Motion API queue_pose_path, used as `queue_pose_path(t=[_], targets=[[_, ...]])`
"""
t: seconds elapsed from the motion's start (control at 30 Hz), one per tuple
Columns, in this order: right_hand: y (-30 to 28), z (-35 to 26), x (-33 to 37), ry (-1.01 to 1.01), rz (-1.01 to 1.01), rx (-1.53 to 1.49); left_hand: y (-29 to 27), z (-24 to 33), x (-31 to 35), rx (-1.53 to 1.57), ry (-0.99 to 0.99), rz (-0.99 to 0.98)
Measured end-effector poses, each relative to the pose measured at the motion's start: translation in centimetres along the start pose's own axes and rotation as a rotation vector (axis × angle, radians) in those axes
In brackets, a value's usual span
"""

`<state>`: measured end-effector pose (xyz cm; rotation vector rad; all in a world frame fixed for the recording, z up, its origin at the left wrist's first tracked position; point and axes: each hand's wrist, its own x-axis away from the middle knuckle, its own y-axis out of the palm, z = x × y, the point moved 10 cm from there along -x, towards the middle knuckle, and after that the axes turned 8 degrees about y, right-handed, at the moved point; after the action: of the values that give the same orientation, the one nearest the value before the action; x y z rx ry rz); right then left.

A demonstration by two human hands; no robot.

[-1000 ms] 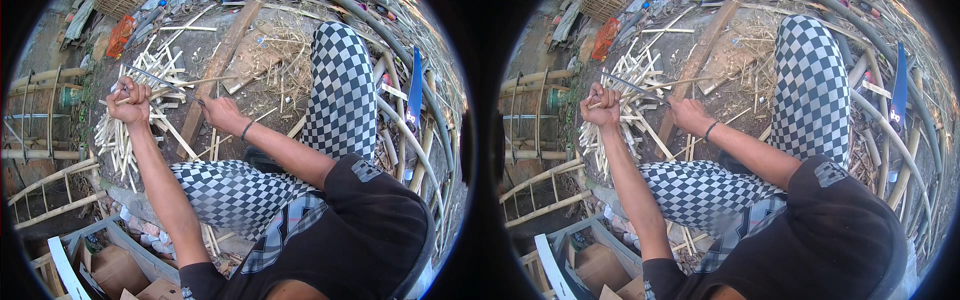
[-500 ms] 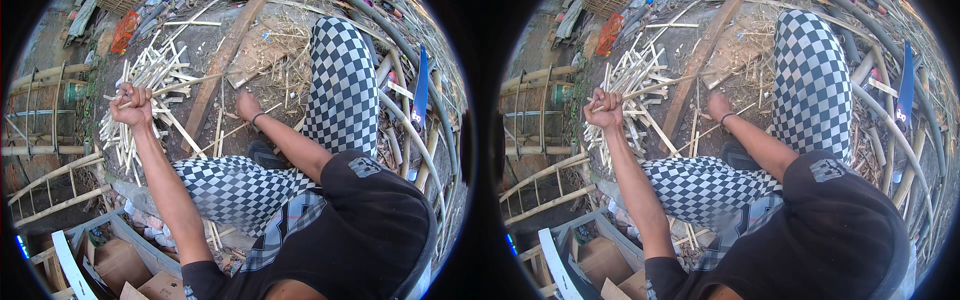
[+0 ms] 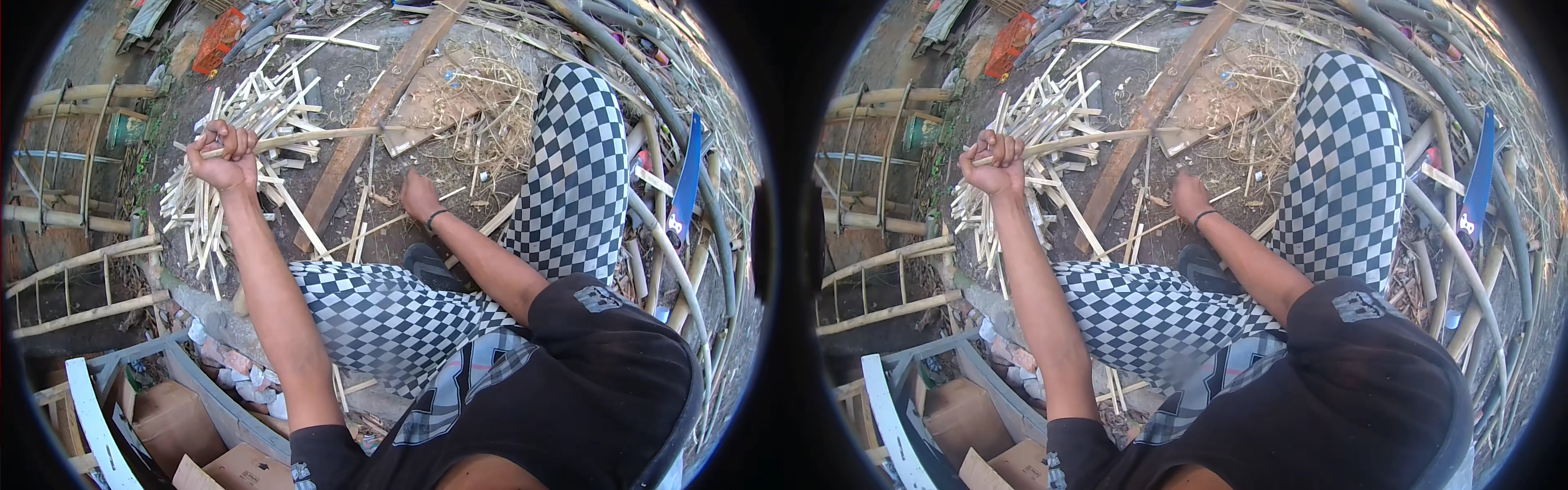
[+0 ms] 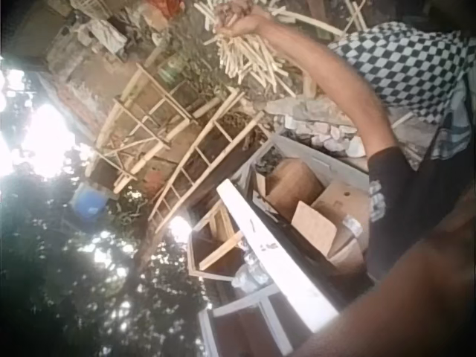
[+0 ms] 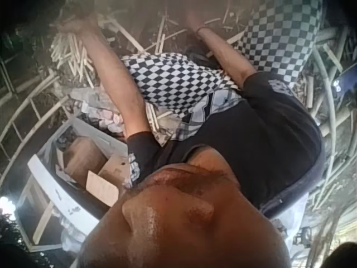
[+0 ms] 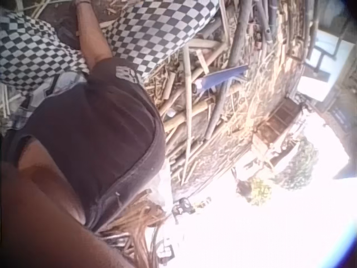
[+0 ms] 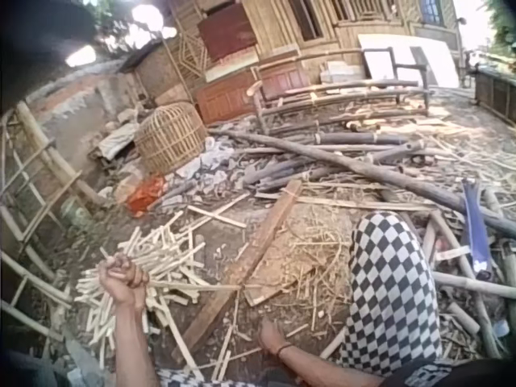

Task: The person whittles bamboo sticks using a knife, holding the wood in one hand and shaving off thin strips with the blade while working outdoors.

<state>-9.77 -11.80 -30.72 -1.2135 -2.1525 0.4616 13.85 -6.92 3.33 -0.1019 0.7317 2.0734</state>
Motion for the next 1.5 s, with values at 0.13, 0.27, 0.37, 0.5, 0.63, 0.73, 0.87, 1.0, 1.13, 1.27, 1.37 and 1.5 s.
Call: queue_pose_path(t=[0.13,0.27,0.37,0.5,0.63,0.73,0.87,1.0,1.13,1.27,1.37,1.5], targets=[[-1.2,5.4,-3.4,0.182,-0.068,0.043,-2.7,3.2,-0.4,0.017,0.099,0.311],[-8.1,-3.7,-0.3,0.161,0.148,0.018,-8.0,9.3,1.1,0.157,0.222,0.527],[-16.7,-12.1,0.4,-0.329,0.450,-0.184,-8.9,10.1,2.2,0.343,0.249,0.591],[-25.2,-24.9,3.6,-0.643,0.649,0.166,-12.8,12.6,3.8,0.641,0.354,0.675],[-30.4,-34.2,2.7,-0.927,0.634,0.429,-14.4,12.1,4.3,0.707,0.374,0.768],[-28.7,-36.8,-0.5,-1.005,-0.047,0.546,-15.2,10.7,3.7,0.735,0.365,0.853],[-28.4,-33.2,0.4,-0.946,-0.335,0.565,-15.9,10.3,2.1,0.680,0.398,0.744],[-29.6,-28.9,1.0,-0.770,-0.408,0.248,-13.9,9.3,1.3,0.566,0.443,0.835],[-30.6,-28.6,-0.8,-0.666,-0.391,0.103,-13.9,9.6,2.1,0.403,0.393,0.905],[-31.1,-26.9,-3.3,-0.542,-0.364,0.017,-13.0,9.9,2.1,0.278,0.352,0.829],[-30.2,-26.3,-3.8,-0.451,-0.385,-0.025,-12.9,10.0,2.0,0.207,0.327,0.788],[-28.6,-25.5,-4.5,-0.350,-0.457,-0.109,-13.8,9.5,2.0,0.191,0.292,0.799]])
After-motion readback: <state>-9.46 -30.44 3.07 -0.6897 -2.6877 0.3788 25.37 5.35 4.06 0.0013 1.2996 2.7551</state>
